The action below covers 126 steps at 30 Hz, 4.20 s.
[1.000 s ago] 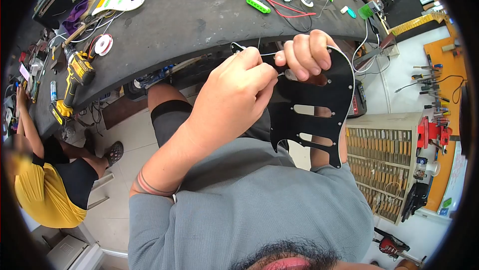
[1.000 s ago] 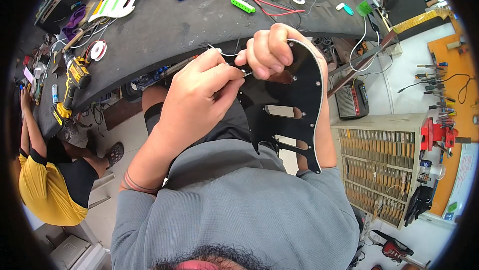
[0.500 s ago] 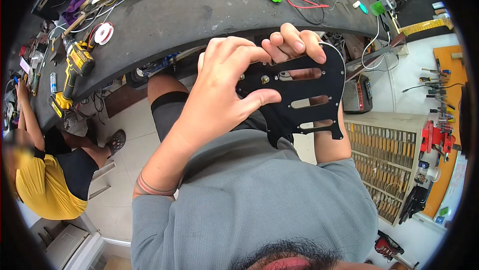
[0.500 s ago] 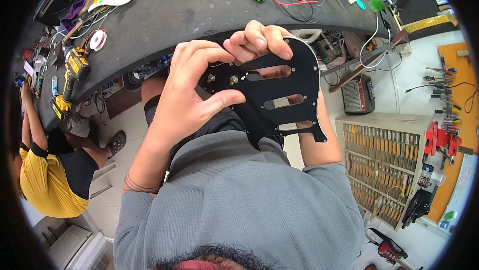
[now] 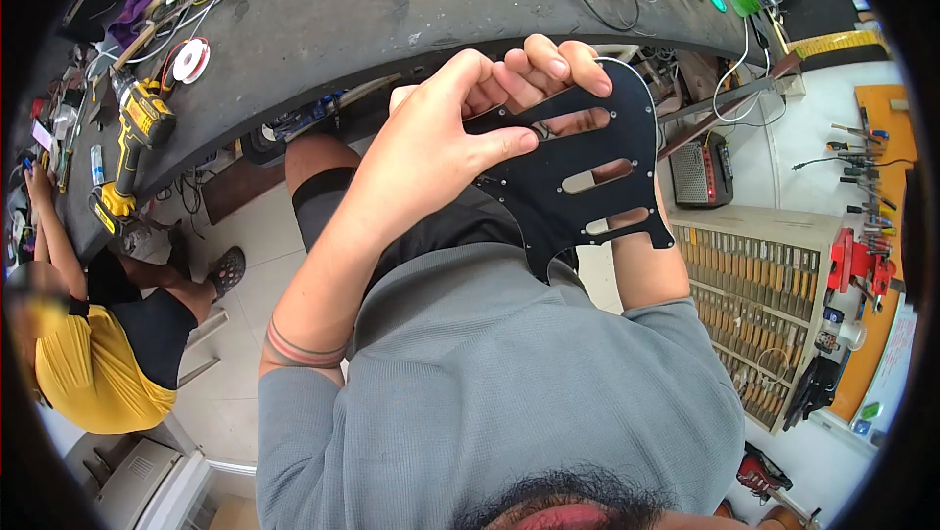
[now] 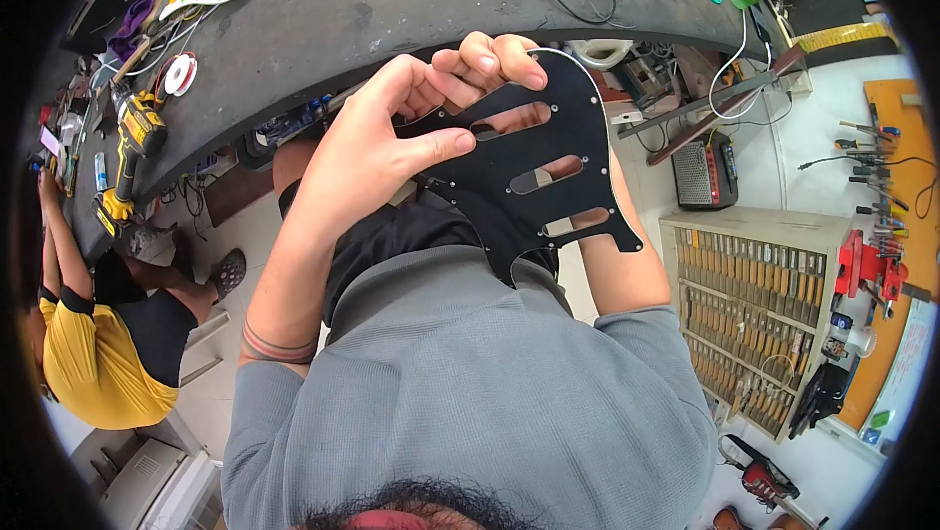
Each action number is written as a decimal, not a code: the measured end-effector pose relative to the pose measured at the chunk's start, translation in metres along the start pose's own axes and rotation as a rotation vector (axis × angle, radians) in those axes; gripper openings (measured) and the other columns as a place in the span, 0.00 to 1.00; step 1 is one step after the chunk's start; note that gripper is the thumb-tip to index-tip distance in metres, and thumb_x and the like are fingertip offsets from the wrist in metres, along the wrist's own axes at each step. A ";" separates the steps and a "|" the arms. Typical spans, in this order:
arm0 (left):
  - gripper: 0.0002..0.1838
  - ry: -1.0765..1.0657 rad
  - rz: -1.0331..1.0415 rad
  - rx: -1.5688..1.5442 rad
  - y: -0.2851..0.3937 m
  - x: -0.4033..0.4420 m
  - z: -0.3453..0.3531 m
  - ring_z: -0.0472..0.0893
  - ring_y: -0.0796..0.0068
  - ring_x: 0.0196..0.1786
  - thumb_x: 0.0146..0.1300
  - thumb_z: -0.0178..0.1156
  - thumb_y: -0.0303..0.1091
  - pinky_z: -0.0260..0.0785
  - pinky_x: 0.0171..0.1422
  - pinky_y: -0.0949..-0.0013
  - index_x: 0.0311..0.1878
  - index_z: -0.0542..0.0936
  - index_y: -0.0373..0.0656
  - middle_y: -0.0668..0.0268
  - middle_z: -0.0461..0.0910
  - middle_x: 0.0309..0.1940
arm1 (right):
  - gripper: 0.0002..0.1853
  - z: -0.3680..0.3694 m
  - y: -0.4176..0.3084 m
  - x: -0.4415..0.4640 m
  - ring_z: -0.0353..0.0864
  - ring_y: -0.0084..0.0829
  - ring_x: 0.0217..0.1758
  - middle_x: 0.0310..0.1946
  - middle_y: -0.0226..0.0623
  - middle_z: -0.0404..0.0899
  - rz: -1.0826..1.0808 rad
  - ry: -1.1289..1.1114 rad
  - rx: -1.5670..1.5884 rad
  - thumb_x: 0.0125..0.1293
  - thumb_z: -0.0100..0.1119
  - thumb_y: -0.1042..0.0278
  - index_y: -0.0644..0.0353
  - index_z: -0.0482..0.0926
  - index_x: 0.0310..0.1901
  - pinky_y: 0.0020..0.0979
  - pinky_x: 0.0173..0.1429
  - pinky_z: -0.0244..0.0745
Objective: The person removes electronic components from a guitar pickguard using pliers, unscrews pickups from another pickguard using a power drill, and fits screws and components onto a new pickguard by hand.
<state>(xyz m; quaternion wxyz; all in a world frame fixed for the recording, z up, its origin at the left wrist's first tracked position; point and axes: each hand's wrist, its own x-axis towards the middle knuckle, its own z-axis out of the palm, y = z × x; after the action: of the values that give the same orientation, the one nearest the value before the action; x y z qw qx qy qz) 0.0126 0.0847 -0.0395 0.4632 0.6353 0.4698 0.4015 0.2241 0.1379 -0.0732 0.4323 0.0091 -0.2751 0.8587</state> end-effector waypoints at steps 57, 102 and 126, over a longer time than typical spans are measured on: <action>0.08 -0.237 -0.022 -0.132 -0.133 -0.041 0.074 0.79 0.76 0.50 0.70 0.72 0.23 0.74 0.59 0.70 0.46 0.82 0.38 0.68 0.79 0.47 | 0.15 -0.115 0.009 -0.099 0.83 0.17 0.47 0.41 0.26 0.83 0.468 0.080 -1.163 0.80 0.67 0.58 0.59 0.85 0.58 0.26 0.56 0.81; 0.11 0.342 -0.204 0.137 -0.120 -0.144 -0.065 0.78 0.59 0.43 0.65 0.70 0.16 0.73 0.54 0.60 0.45 0.79 0.36 0.61 0.77 0.38 | 0.13 -0.020 -0.104 0.176 0.86 0.24 0.46 0.45 0.30 0.89 0.111 -0.116 -1.746 0.79 0.68 0.61 0.62 0.89 0.53 0.32 0.51 0.81; 0.19 0.580 -0.179 0.077 -0.148 -0.112 -0.050 0.81 0.73 0.56 0.74 0.69 0.23 0.72 0.66 0.68 0.66 0.83 0.34 0.66 0.81 0.49 | 0.09 0.013 -0.004 0.161 0.87 0.28 0.47 0.43 0.36 0.87 -0.168 -0.066 -1.901 0.81 0.62 0.74 0.61 0.87 0.57 0.36 0.54 0.81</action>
<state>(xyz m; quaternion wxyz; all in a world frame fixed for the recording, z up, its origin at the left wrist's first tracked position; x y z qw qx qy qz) -0.0941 0.0061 -0.1788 0.3189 0.4671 0.6514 0.5057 0.1232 0.2523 -0.0189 0.3111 -0.3020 -0.8681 0.2416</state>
